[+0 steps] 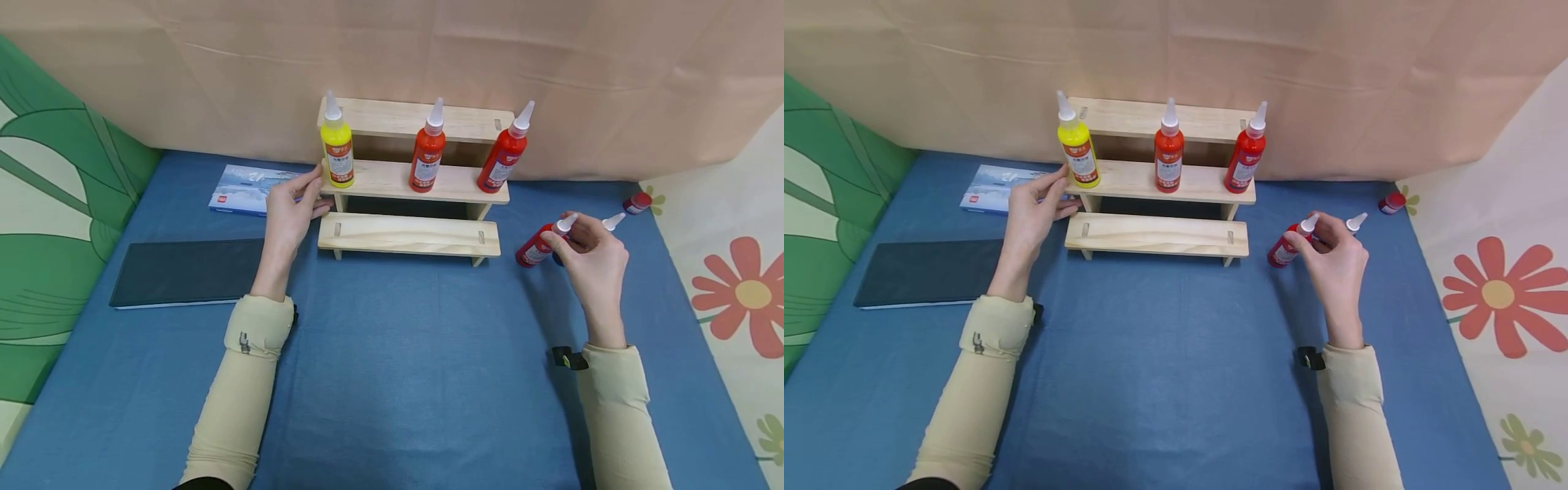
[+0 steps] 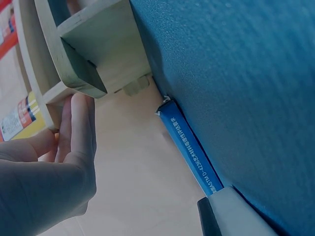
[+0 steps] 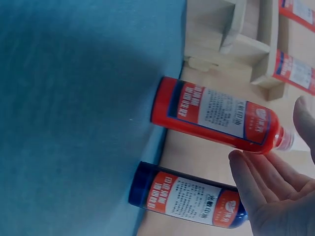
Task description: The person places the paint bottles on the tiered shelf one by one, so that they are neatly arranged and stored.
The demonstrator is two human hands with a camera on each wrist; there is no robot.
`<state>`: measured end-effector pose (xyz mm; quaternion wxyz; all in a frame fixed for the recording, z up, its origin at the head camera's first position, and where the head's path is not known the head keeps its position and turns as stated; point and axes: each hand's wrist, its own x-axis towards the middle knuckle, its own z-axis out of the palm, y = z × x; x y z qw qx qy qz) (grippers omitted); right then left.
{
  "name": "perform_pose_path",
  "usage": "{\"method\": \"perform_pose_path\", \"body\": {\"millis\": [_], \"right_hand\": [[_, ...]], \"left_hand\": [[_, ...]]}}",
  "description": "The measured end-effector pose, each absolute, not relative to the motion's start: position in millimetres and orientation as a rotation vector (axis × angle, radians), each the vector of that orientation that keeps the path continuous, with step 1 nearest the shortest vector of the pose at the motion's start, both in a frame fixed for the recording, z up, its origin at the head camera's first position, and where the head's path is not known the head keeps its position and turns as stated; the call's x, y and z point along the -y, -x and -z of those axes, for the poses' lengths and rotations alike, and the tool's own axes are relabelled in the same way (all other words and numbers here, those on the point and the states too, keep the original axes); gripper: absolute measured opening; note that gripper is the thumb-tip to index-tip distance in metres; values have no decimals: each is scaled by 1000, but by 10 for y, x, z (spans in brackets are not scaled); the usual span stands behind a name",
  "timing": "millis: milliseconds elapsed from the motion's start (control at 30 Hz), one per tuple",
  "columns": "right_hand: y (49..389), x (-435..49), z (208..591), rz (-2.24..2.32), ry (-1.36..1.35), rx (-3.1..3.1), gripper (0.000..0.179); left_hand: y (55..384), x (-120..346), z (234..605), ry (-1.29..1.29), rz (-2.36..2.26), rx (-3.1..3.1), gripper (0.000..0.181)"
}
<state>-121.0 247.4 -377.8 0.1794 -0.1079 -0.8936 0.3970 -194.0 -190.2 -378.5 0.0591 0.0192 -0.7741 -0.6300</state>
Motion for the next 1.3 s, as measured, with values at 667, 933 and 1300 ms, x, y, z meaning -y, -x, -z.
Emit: {"method": "perform_pose_path", "body": {"millis": [667,933,1300], "right_hand": [[1242,-2499,3855,-1093,334,2644,56],[1228,-2487,3873,-1102,342,2630,53],[1230,-2442,3833,-1096,308,2605,52]], "left_hand": [[1947,1889,3772,-84,1921,2355,40],[1949,1891,3785,-75,1929,2349,39],[1940,1910,3778,-67,1928,2350,40]]}}
